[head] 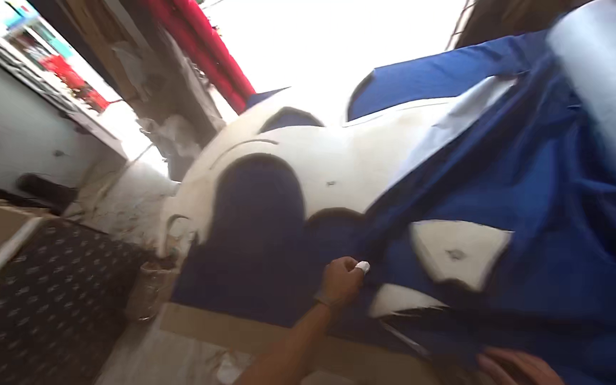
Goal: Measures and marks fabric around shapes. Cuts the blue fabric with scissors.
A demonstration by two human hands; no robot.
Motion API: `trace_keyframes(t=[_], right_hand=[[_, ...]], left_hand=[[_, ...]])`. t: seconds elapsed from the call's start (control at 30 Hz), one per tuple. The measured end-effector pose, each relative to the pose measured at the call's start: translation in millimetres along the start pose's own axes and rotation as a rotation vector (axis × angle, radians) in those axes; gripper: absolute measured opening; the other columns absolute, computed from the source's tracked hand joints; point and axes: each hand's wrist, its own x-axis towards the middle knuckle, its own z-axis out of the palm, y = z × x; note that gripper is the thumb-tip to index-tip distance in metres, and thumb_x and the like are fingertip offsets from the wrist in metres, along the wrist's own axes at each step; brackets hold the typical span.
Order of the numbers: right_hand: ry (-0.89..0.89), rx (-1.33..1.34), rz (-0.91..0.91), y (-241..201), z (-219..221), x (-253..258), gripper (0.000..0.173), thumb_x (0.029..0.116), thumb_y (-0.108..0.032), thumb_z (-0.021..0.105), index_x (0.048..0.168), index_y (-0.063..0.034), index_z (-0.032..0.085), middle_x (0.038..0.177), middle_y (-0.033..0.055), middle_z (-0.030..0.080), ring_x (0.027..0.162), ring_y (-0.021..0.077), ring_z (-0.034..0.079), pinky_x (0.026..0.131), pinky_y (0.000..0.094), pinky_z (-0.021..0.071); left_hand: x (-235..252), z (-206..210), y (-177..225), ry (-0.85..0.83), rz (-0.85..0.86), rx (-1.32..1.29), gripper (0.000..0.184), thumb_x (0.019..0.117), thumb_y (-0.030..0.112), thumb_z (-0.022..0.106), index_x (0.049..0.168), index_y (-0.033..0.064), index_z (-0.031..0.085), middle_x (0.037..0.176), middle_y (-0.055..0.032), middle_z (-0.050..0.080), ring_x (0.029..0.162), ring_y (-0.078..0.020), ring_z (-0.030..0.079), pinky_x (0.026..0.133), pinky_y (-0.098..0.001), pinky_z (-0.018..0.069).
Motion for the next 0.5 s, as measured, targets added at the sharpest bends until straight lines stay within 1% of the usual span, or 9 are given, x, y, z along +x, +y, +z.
trace_keyframes(t=[0.1, 0.17, 0.27, 0.3, 0.33, 0.4, 0.43, 0.47, 0.5], right_hand=[[0.225, 0.205, 0.196, -27, -43, 74, 0.043, 0.0995, -0.042, 0.065, 0.13, -0.0131, 0.067, 0.122, 0.009, 0.07, 0.101, 0.0234, 0.072, 0.081, 0.0493, 0.0635], [0.27, 0.337, 0.283, -26, -53, 148, 0.052, 0.1002, -0.045, 0.063, 0.144, -0.0167, 0.055, 0.132, 0.0104, 0.066, 0.107, 0.029, 0.07, 0.082, 0.0559, 0.062], [0.255, 0.367, 0.322, -9, -34, 231, 0.067, 0.0951, -0.054, 0.067, 0.152, -0.0241, 0.047, 0.145, 0.011, 0.058, 0.122, 0.0333, 0.062, 0.091, 0.0619, 0.0559], [0.236, 0.319, 0.323, -9, -31, 240, 0.07, 0.0935, -0.053, 0.07, 0.153, -0.0238, 0.048, 0.149, 0.0135, 0.053, 0.128, 0.0355, 0.057, 0.098, 0.064, 0.0513], [0.213, 0.271, 0.317, -14, -33, 239, 0.067, 0.0925, -0.047, 0.073, 0.151, -0.0226, 0.051, 0.148, 0.0162, 0.052, 0.126, 0.0376, 0.057, 0.098, 0.065, 0.0501], [0.181, 0.263, 0.271, -43, -47, 216, 0.054, 0.0908, -0.03, 0.077, 0.142, -0.0217, 0.061, 0.138, 0.0144, 0.06, 0.11, 0.0327, 0.067, 0.09, 0.0588, 0.0577], [0.165, 0.318, 0.227, -61, -48, 201, 0.053, 0.0889, -0.027, 0.079, 0.139, -0.0226, 0.063, 0.133, 0.0112, 0.065, 0.101, 0.0292, 0.071, 0.083, 0.0545, 0.0611], [0.145, 0.382, 0.179, -81, -41, 187, 0.055, 0.0861, -0.026, 0.08, 0.139, -0.0235, 0.063, 0.133, 0.0081, 0.065, 0.099, 0.0269, 0.071, 0.08, 0.0511, 0.0626], [0.131, 0.426, 0.124, -103, -27, 175, 0.058, 0.0825, -0.026, 0.081, 0.138, -0.023, 0.064, 0.139, 0.0058, 0.061, 0.103, 0.0259, 0.069, 0.079, 0.0489, 0.0627]], left_hand=[[16, 73, 38, -0.144, 0.115, -0.039, 0.035, 0.101, 0.038, 0.06, 0.126, 0.0155, 0.068, 0.104, -0.0071, 0.075, 0.088, -0.0214, 0.074, 0.081, -0.0472, 0.0625], [41, 116, 55, -0.108, 0.132, -0.074, 0.047, 0.0997, 0.042, 0.061, 0.139, 0.0168, 0.06, 0.124, -0.0104, 0.07, 0.106, -0.0257, 0.07, 0.091, -0.0535, 0.0585], [65, 144, 78, -0.034, 0.008, -0.15, 0.065, 0.0957, 0.042, 0.066, 0.15, 0.0101, 0.049, 0.135, -0.018, 0.063, 0.121, -0.0325, 0.063, 0.101, -0.0572, 0.0521], [69, 148, 82, -0.031, -0.046, -0.202, 0.067, 0.095, 0.039, 0.068, 0.15, 0.0076, 0.047, 0.132, -0.0196, 0.064, 0.118, -0.0331, 0.064, 0.099, -0.0563, 0.0535], [71, 151, 85, -0.04, -0.102, -0.279, 0.066, 0.0954, 0.035, 0.068, 0.15, 0.0055, 0.046, 0.127, -0.0208, 0.066, 0.112, -0.0334, 0.067, 0.095, -0.0549, 0.0564], [68, 145, 89, -0.055, -0.164, -0.465, 0.05, 0.0981, 0.024, 0.067, 0.14, 0.0, 0.053, 0.114, -0.0233, 0.069, 0.097, -0.0332, 0.071, 0.086, -0.0518, 0.0601], [62, 132, 91, -0.061, -0.171, -0.526, 0.044, 0.098, 0.02, 0.066, 0.135, -0.0017, 0.056, 0.11, -0.0226, 0.07, 0.093, -0.0313, 0.072, 0.083, -0.0491, 0.0614], [55, 115, 88, -0.046, -0.158, -0.569, 0.045, 0.0946, 0.016, 0.068, 0.134, -0.0022, 0.057, 0.107, -0.0213, 0.071, 0.091, -0.0292, 0.072, 0.081, -0.0473, 0.0614], [50, 94, 80, -0.016, -0.141, -0.589, 0.053, 0.0902, 0.017, 0.071, 0.138, -0.0005, 0.054, 0.11, -0.0203, 0.07, 0.093, -0.0281, 0.071, 0.082, -0.0471, 0.061]])
